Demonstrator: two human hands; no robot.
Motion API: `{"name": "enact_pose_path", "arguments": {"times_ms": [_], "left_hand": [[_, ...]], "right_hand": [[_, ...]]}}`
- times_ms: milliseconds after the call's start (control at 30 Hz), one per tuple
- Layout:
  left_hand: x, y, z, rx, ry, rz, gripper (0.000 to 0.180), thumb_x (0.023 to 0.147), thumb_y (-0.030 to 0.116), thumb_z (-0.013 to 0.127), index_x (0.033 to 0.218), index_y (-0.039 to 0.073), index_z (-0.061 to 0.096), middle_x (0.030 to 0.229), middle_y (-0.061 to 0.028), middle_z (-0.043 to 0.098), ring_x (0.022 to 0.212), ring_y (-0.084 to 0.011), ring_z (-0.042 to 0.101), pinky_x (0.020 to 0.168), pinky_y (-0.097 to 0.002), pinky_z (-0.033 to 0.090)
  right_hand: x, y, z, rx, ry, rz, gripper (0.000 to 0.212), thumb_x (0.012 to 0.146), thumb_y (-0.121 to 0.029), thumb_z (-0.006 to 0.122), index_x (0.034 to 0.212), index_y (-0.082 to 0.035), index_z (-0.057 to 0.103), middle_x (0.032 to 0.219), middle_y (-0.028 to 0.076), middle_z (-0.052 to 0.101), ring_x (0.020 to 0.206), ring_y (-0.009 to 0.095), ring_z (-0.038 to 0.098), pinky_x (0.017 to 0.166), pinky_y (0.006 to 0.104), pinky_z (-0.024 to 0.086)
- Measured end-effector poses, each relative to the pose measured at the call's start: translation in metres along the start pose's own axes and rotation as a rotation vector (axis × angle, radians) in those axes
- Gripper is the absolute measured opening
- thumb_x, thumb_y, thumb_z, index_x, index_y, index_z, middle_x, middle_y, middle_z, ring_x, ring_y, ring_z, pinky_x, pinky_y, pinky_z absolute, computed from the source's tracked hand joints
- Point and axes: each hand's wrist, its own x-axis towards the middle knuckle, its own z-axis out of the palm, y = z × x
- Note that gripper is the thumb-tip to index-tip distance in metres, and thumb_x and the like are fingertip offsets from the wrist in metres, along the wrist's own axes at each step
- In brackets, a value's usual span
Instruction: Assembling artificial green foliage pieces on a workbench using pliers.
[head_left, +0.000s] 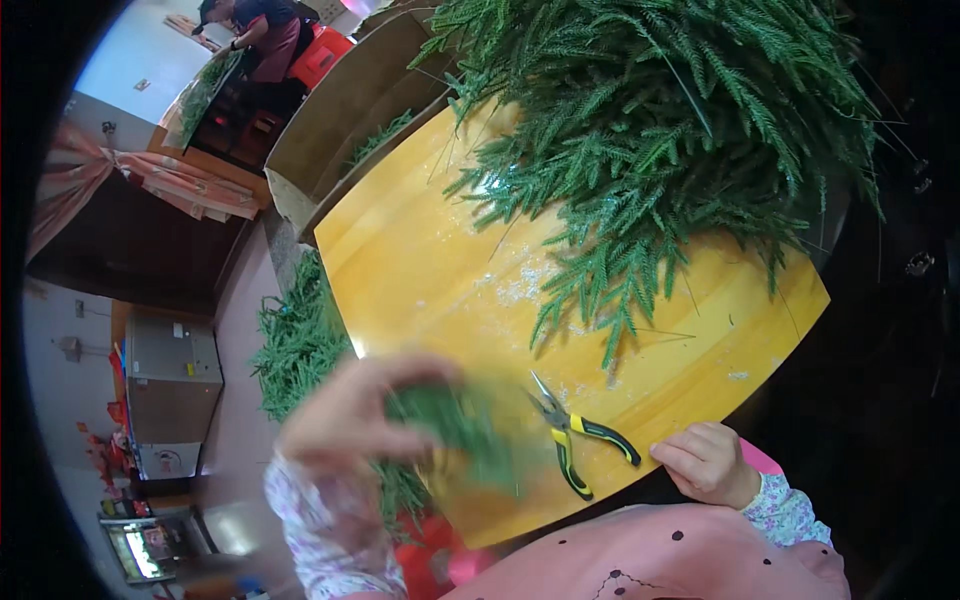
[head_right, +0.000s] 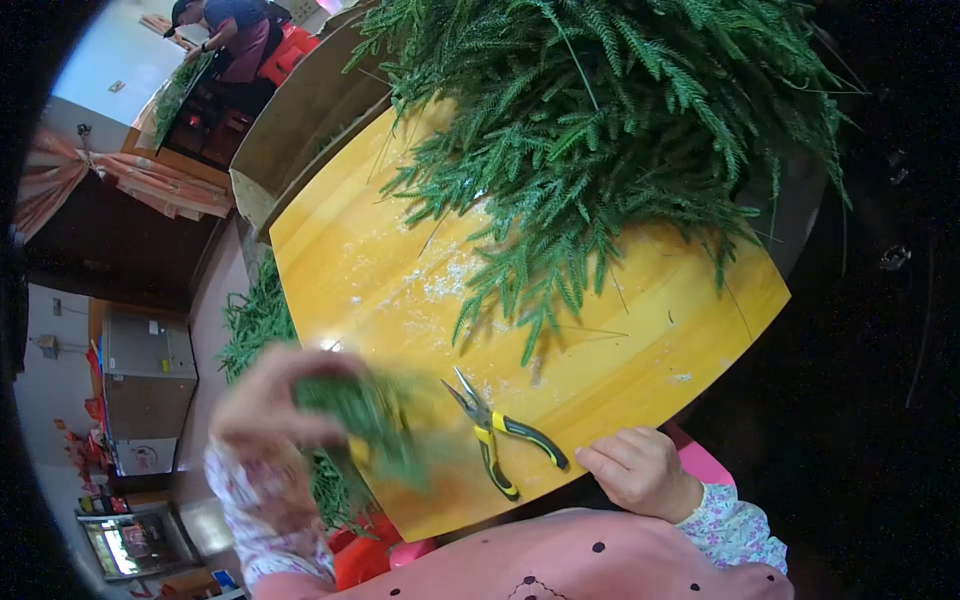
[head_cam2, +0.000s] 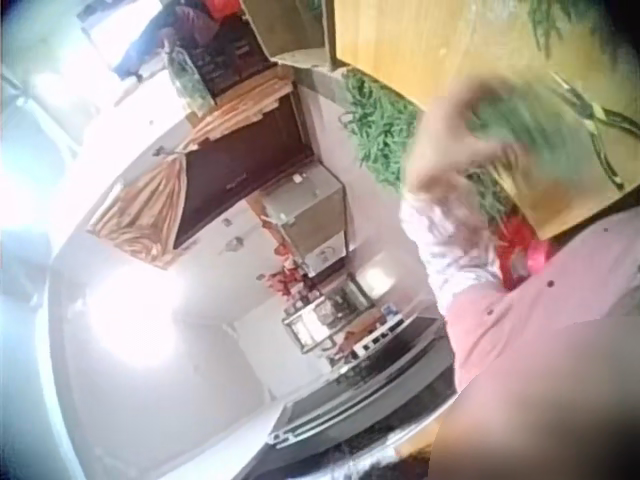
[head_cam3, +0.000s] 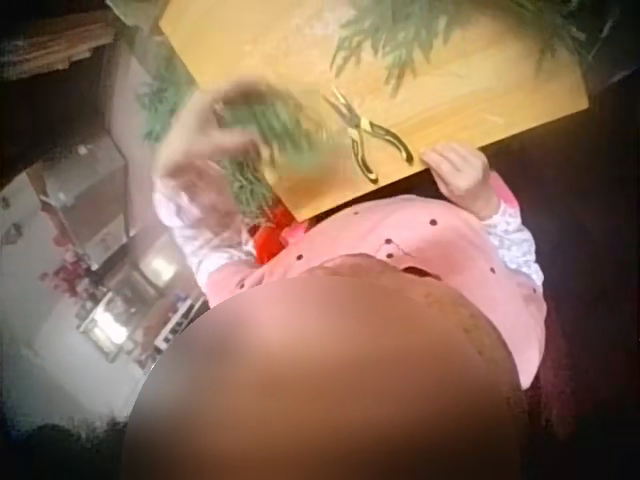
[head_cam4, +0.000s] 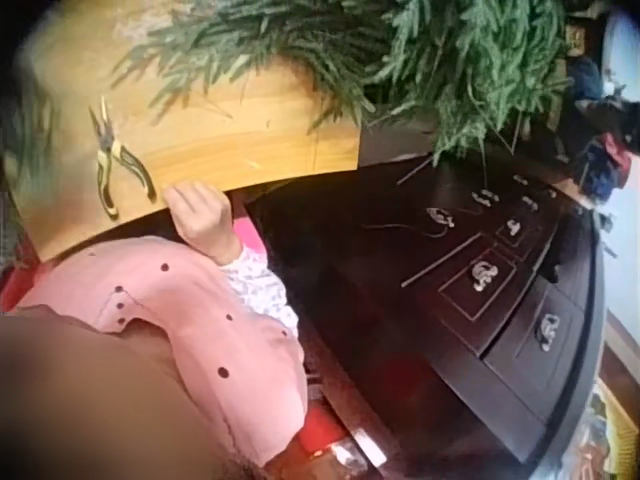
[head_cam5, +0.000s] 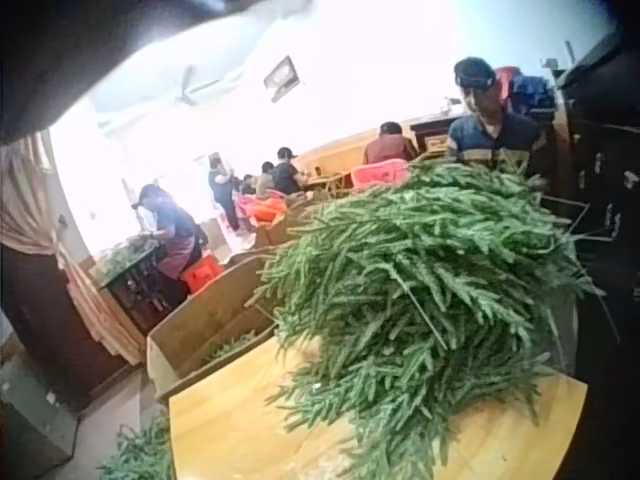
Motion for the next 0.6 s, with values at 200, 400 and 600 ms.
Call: {"name": "enact_pose_path", "arguments": {"times_ms": [200,400,600], "left_hand": [[-0.007,-0.003,-0.082,0.526,1.476,0.323,0.052,0.078,0.024,0.071,0.119,-0.001,0.052,0.111,-0.0125,0.058,0.106,-0.0208,0.054,0.089,-0.0321,0.044],[0.032,-0.021,0.101,0.403,1.175,0.316,0.041,0.079,0.006,0.068,0.118,0.001,0.053,0.106,-0.0105,0.059,0.096,-0.0184,0.058,0.073,-0.0282,0.049],[0.011,-0.054,0.274,0.213,0.996,0.033,0.04,0.081,0.005,0.067,0.118,0.003,0.052,0.087,-0.0058,0.061,0.073,-0.0118,0.059,0.059,-0.0241,0.047]], "right_hand": [[-0.025,-0.044,-0.018,-0.042,0.007,-0.052,0.023,0.067,-0.003,0.066,0.09,-0.005,0.063,0.076,0.004,0.059,0.061,0.021,0.057,0.053,0.0315,0.045],[-0.06,-0.024,-0.039,-0.02,0.043,-0.036,0.02,0.069,-0.004,0.064,0.09,-0.004,0.063,0.075,0.005,0.059,0.063,0.02,0.057,0.053,0.0313,0.046],[-0.11,0.0,-0.019,0.027,0.131,-0.118,0.024,0.066,-0.001,0.068,0.089,-0.003,0.063,0.076,0.007,0.061,0.059,0.021,0.058,0.05,0.0317,0.045]]}}
